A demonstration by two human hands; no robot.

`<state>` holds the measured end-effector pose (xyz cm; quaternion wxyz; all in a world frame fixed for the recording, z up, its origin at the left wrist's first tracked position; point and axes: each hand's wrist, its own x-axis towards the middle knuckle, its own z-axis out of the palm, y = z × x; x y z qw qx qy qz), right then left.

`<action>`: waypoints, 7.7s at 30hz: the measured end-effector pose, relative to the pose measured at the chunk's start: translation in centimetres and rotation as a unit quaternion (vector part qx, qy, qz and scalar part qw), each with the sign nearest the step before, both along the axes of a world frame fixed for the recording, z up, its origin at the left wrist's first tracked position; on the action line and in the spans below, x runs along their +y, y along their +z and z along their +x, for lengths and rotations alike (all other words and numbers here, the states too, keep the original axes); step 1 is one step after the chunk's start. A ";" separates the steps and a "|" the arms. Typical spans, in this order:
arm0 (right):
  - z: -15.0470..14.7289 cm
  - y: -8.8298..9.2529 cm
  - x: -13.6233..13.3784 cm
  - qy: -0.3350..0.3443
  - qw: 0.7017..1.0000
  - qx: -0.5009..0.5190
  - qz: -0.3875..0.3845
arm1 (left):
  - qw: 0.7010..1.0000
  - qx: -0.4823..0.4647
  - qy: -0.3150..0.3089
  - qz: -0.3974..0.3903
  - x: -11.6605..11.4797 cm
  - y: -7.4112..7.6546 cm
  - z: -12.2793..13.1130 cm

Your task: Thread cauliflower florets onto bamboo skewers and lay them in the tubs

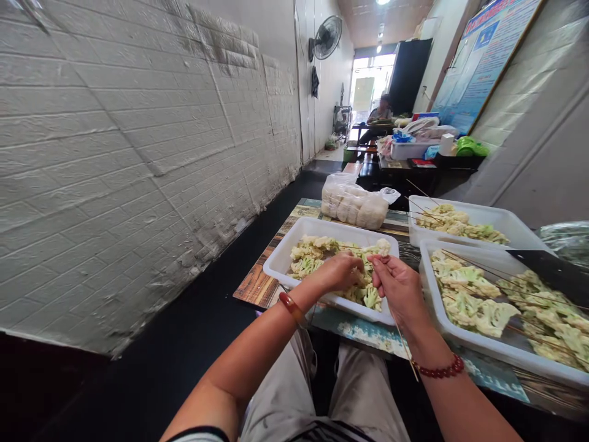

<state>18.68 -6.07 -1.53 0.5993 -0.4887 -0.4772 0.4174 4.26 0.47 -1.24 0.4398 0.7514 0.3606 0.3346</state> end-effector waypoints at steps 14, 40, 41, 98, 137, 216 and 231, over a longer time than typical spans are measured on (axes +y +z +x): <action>-0.1 0.3 -0.5 0.045 0.999 0.001 -0.024 | 0.936 -0.301 0.032 -0.178 -0.5 1.2 -3.0; -0.2 -0.1 -0.5 0.087 0.994 -0.062 -0.012 | 0.872 -0.400 0.008 -0.281 -1.4 2.5 -3.6; -0.2 0.0 -0.5 0.084 0.994 -0.063 -0.012 | 0.873 -0.397 0.004 -0.283 -1.3 2.5 -3.6; -0.3 1.1 -1.1 0.175 0.980 -0.082 -0.035 | 0.897 -0.379 0.100 -0.204 -2.1 2.8 -3.1; -0.4 0.5 -1.1 0.102 0.972 -0.210 0.010 | 0.913 -0.365 0.046 -0.175 -1.9 2.2 -3.1; -0.6 0.0 -1.0 0.108 0.989 -0.102 -0.025 | 0.913 -0.296 -0.038 -0.279 -1.8 1.7 -3.5; -1.0 0.8 -1.7 0.054 0.926 -0.369 0.066 | 0.931 -0.271 0.057 -0.236 -1.7 1.8 -2.9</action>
